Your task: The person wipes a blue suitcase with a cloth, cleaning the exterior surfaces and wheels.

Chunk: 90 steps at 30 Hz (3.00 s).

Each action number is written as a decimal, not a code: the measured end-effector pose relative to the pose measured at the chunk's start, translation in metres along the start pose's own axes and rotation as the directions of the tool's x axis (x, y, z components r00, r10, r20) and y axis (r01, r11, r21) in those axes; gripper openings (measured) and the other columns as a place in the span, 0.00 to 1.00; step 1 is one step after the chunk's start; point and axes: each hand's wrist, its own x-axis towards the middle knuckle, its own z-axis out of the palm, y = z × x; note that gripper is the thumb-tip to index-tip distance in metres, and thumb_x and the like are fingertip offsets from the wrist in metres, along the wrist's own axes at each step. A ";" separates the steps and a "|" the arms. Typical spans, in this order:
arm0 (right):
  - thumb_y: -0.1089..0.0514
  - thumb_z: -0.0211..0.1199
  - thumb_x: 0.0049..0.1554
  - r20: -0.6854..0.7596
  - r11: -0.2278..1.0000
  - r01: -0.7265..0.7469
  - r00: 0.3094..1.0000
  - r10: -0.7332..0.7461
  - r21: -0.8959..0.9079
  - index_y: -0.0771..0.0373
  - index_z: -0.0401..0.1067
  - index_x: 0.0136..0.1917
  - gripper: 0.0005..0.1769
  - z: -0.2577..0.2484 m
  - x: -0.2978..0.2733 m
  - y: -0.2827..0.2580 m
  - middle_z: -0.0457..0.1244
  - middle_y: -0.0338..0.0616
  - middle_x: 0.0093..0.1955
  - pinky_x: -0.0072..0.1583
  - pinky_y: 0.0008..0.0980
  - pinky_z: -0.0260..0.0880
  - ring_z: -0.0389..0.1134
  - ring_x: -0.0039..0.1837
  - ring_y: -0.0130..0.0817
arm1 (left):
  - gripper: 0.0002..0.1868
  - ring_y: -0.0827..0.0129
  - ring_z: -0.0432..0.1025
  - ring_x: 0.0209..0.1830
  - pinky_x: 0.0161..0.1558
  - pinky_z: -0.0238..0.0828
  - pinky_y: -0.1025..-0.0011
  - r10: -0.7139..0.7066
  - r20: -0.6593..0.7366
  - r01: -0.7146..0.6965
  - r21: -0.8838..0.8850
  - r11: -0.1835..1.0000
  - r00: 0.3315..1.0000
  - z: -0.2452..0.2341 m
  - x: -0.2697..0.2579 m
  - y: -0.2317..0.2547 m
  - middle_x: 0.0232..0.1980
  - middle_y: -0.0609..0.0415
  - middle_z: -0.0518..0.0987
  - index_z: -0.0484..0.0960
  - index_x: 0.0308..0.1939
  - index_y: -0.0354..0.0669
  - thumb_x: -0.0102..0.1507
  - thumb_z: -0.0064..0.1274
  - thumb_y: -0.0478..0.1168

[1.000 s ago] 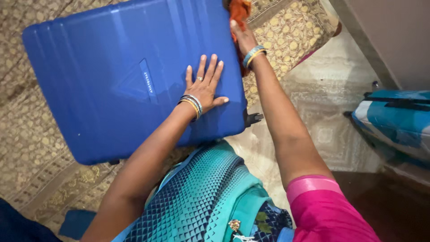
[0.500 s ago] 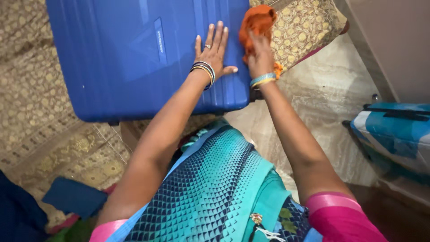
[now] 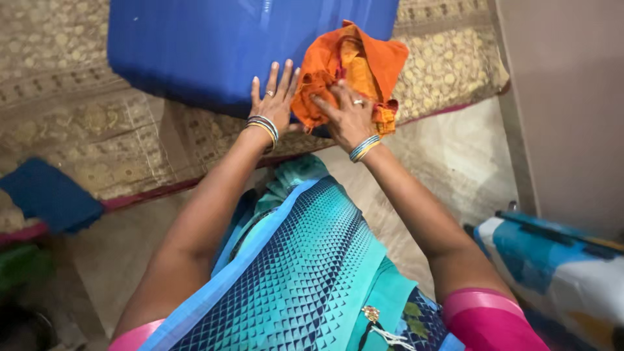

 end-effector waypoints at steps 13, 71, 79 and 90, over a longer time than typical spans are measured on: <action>0.46 0.64 0.60 0.046 0.990 -0.142 0.989 0.141 0.012 0.31 0.59 0.78 0.35 0.034 0.203 0.204 0.41 0.53 0.85 0.68 0.80 0.48 0.43 0.82 0.62 | 0.59 0.58 0.31 0.85 0.72 0.30 0.31 -0.122 -0.020 0.115 -0.210 0.971 0.992 -0.017 -0.010 0.010 0.85 0.60 0.37 0.43 0.82 0.64 0.54 0.61 0.66; 0.37 0.63 0.59 0.193 0.962 0.272 0.945 -0.264 -0.014 0.37 0.49 0.82 0.43 0.080 0.290 -0.125 0.38 0.56 0.85 0.68 0.77 0.48 0.36 0.83 0.65 | 0.57 0.52 0.33 0.85 0.73 0.42 0.37 -0.502 -0.142 0.402 -0.433 0.807 0.853 -0.016 -0.108 -0.161 0.85 0.52 0.36 0.41 0.81 0.56 0.58 0.65 0.48; 0.42 0.63 0.60 0.037 0.906 0.409 0.909 -0.415 0.105 0.33 0.59 0.79 0.35 0.108 0.234 -0.198 0.46 0.46 0.85 0.70 0.70 0.55 0.42 0.86 0.55 | 0.61 0.50 0.31 0.87 0.75 0.40 0.38 -0.473 -0.126 0.377 -0.446 0.812 0.872 -0.025 -0.109 -0.235 0.85 0.48 0.37 0.33 0.83 0.47 0.58 0.62 0.42; 0.30 0.56 0.59 0.122 0.905 -0.422 0.897 0.425 -0.051 0.29 0.48 0.83 0.42 0.054 0.244 0.023 0.40 0.57 0.86 0.70 0.76 0.50 0.43 0.83 0.61 | 0.56 0.52 0.29 0.85 0.73 0.34 0.32 -0.348 -0.059 0.290 -0.432 0.854 0.936 -0.036 -0.087 -0.234 0.85 0.51 0.33 0.40 0.82 0.50 0.60 0.61 0.55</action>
